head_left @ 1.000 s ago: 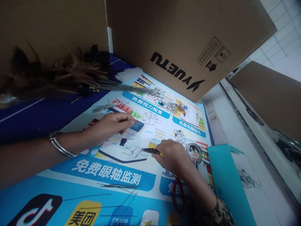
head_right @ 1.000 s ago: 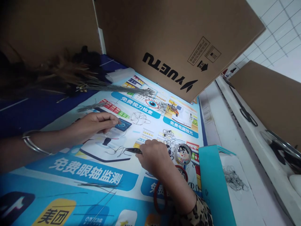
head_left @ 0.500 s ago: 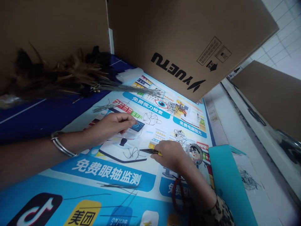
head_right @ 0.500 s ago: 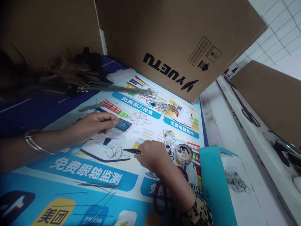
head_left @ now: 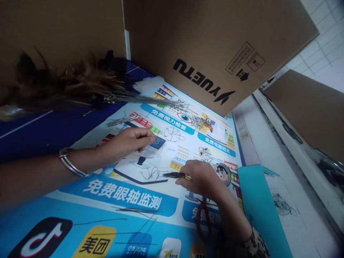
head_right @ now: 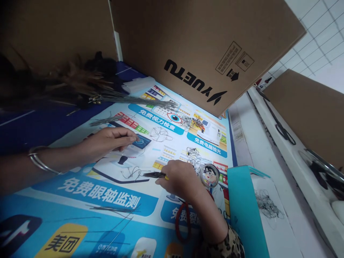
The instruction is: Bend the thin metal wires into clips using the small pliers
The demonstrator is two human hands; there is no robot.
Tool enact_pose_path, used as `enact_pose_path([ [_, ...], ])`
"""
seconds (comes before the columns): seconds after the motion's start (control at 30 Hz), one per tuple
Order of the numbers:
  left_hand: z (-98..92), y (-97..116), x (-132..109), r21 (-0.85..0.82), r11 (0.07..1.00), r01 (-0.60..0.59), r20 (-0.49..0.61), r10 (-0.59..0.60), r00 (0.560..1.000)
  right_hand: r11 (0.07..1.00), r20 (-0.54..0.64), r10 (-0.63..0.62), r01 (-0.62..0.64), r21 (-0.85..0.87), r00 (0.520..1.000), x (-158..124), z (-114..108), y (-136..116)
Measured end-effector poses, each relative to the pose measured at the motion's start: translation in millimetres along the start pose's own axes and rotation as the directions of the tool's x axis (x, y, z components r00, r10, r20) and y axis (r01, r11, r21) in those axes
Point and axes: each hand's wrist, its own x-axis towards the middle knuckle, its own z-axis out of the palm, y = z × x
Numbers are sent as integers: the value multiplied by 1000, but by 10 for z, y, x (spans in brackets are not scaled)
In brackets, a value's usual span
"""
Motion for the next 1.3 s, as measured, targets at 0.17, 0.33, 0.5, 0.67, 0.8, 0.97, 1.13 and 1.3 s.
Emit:
enact_pose_path([
  [0.17, -10, -24, 10, 0, 1000, -4, 12, 4, 1000, 998, -42, -14, 12, -54, 999, -44, 2, -108],
  [0.33, -10, -42, 20, -6, 1000, -5, 6, 5, 1000, 996, -88, -17, 9, -89, 996, -76, 10, -246],
  [0.5, 1, -26, 13, 2, 1000, -10, -9, 10, 1000, 986, -148, -36, 11, -164, 988, -121, 55, -386],
  [0.67, -3, -26, 15, 16, 1000, -13, -4, 13, 1000, 974, -165, -66, 28, -223, 984, -152, 89, -415],
  [0.8, -7, -2, 9, 12, 1000, -9, 9, 9, 1000, 985, -153, -73, 48, -164, 985, -128, 70, -319],
  [0.97, -12, 6, 6, 25, 1000, 2, 19, -3, 1000, 996, -28, -84, 85, 7, 996, -8, 8, -90],
  [1.13, -8, 23, -4, 22, 1000, -6, 7, 6, 1000, 912, 2, -168, 154, 380, 986, 144, 78, 105],
  [1.3, -6, 37, -12, 12, 1000, 11, 6, -11, 1000, 852, -31, -164, 157, 500, 986, 166, 134, 79],
])
